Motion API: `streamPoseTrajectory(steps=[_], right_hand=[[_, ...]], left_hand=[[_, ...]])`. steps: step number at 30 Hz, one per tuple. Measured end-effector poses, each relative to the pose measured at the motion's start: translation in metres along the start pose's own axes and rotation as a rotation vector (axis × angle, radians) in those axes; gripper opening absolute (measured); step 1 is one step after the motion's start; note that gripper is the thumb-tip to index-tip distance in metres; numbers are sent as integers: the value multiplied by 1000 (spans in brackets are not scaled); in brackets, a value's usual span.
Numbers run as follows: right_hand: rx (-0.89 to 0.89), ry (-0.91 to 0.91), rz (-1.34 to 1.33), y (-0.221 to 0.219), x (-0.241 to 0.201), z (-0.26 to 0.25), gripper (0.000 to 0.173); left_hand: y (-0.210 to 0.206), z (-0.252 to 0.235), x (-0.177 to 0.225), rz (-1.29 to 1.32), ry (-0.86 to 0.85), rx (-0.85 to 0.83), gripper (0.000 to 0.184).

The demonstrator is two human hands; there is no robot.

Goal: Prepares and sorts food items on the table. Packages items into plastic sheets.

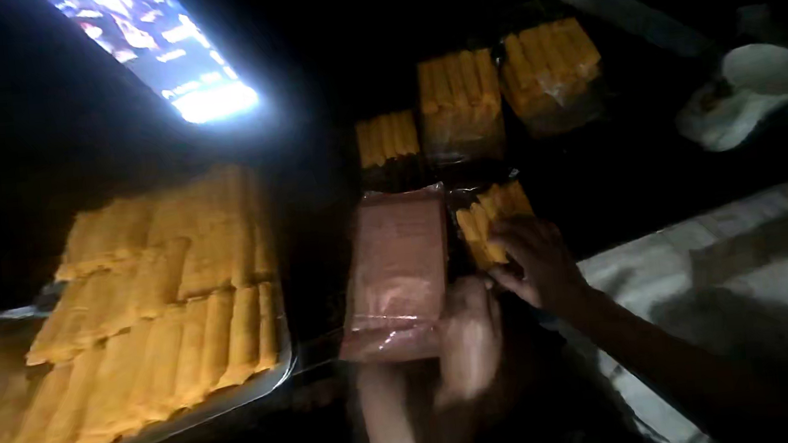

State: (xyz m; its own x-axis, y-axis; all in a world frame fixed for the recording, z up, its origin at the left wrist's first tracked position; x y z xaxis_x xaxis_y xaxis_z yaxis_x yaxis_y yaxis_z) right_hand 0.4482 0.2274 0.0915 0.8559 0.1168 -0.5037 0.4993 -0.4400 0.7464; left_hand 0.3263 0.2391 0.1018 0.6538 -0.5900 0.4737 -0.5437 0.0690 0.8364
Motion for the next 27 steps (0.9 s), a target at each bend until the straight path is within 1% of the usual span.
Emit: streamPoseTrajectory(steps=[2,4,7,9,12,14,15,16,18,20,21,23,27], right_hand=[[-1,2,4,-2,-2,-2,32],[37,10,33,-3,-3,-4,28],[55,-17,51,-8,-3,-9,23],[76,-27,48,-9,-5,-13,20],[37,-60,28,-11,-6,-21,19],[37,-42,17,-11,-6,-22,18],[27,-25,13,-11,-6,-22,19],[12,-8,6,-9,-6,-21,21],[-25,24,-16,-5,-5,-18,29],[-49,27,-14,-3,-1,-15,31],[-54,18,-5,-3,2,-14,31],[-24,-1,28,-1,6,-15,27],[69,-16,42,0,8,-16,27]], left_hand=[[-4,0,0,13,-3,-7,18],[-6,0,2,19,-8,-36,18],[-4,-1,6,13,-16,-82,19],[-3,-1,6,21,-18,-82,19],[2,-1,5,30,-33,-51,17],[5,-1,2,41,-23,-53,18],[7,-1,0,62,-12,-58,19],[10,-1,-2,66,-16,-30,18],[15,0,-8,58,-4,10,17],[14,1,-10,41,7,0,16],[11,2,-8,49,9,-33,17],[7,2,-5,56,-17,-68,18],[9,1,-4,36,-31,-45,18]])
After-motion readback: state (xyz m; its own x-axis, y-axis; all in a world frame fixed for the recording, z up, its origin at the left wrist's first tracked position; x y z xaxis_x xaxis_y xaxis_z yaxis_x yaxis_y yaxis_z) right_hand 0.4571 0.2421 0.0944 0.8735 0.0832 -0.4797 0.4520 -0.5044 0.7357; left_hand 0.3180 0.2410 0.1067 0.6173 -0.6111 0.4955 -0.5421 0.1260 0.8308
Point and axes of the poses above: each hand's wrist, its own z-axis away from the middle knuckle, its own y-axis out of the back of the hand, x = y × z, the point moved 10 cm from there along -z, towards the middle knuckle, and after that the axes turned 4 degrees about -z, right-handed, at the moved point
